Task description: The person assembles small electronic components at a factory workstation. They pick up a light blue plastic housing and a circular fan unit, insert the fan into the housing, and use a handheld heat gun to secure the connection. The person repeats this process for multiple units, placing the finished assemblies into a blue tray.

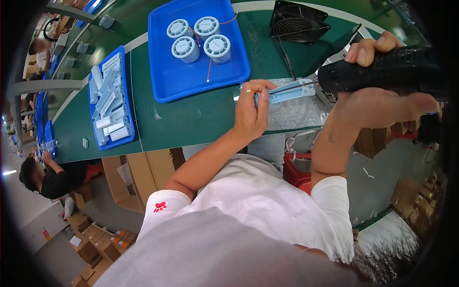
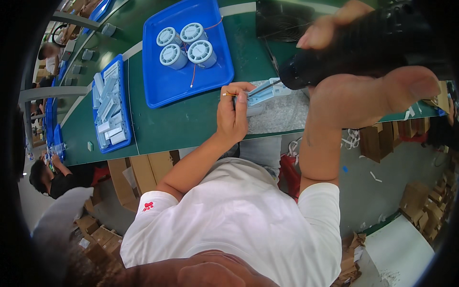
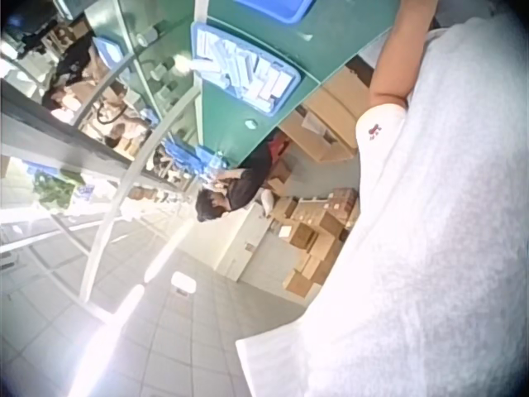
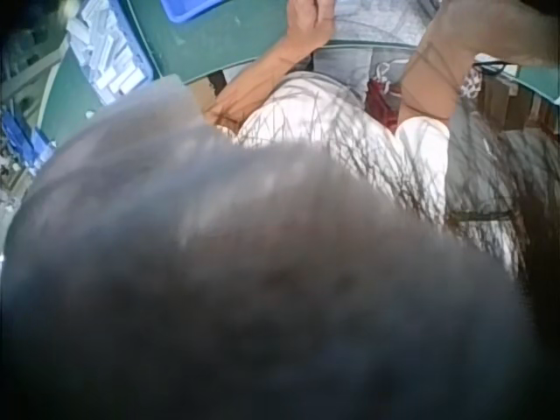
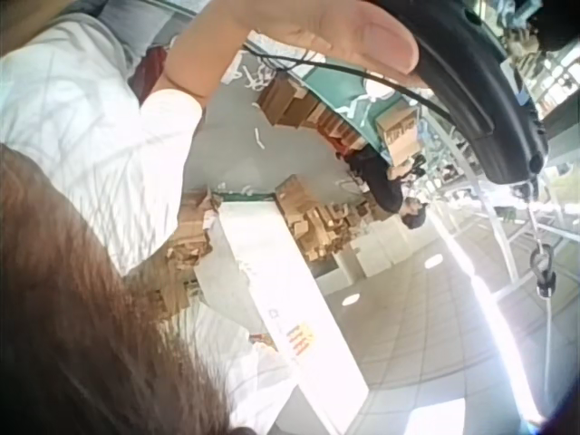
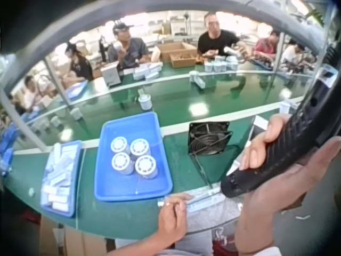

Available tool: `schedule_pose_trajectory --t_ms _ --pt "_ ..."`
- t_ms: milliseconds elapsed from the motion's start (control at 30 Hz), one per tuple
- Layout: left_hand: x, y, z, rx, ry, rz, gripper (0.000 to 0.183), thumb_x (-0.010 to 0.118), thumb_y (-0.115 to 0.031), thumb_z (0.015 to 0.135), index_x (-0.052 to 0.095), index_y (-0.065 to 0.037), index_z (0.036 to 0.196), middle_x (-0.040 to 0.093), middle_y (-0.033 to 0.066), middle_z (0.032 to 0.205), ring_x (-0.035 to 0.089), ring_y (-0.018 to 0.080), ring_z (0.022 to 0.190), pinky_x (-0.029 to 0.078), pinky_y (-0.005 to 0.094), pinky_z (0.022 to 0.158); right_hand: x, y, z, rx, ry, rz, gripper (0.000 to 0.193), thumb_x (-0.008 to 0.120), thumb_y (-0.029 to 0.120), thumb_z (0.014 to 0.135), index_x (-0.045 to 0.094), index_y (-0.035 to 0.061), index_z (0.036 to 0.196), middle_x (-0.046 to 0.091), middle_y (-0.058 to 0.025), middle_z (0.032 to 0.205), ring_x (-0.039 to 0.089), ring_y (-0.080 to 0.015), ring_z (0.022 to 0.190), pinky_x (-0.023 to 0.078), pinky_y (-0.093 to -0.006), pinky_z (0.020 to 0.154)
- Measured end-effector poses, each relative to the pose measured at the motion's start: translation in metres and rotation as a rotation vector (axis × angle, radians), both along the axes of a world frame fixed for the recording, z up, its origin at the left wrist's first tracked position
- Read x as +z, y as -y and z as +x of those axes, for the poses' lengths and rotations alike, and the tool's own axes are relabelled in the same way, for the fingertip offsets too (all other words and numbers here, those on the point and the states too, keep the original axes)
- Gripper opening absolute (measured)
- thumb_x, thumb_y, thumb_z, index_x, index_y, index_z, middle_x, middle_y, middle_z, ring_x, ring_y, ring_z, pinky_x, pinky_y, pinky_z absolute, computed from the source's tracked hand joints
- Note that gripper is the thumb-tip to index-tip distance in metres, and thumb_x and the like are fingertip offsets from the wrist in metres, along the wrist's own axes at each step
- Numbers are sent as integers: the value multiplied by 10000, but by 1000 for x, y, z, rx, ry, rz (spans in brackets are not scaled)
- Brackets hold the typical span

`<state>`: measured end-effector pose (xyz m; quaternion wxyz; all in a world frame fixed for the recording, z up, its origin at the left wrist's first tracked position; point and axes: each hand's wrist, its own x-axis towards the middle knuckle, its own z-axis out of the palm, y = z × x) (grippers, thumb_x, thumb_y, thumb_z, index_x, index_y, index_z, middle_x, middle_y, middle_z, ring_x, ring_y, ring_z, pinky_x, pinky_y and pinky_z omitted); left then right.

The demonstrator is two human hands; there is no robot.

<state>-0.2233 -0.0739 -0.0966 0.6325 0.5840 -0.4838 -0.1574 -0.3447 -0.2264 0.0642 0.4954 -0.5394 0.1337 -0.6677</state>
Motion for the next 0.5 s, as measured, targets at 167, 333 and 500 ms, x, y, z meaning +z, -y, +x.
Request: schedule_pose_trajectory --t_ms 167,333,500 --pt "3 -4 -2 9 55 4 49 455 -48 1044 499 -26 1043 659 158 1094 607 248 877 486 344 815 4 -31 9 24 -50 138 1009 508 922 767 531 -7 1160 573 -129 940 552 -213 625 480 -360 595" --pt "3 -5 2 28 102 -5 52 456 -63 1050 496 -31 1059 654 159 1089 615 258 889 485 340 828 0 -35 18 -21 83 109 953 536 854 829 501 -54 1115 557 -129 836 550 -199 559 501 -329 537" --pt "12 -2 1 44 26 25 51 503 -53 1035 529 -10 1031 654 166 1045 623 303 915 483 370 829 18 -43 32 -158 167 4 822 612 718 892 412 12 1264 575 -157 822 587 -229 538 530 -341 502"
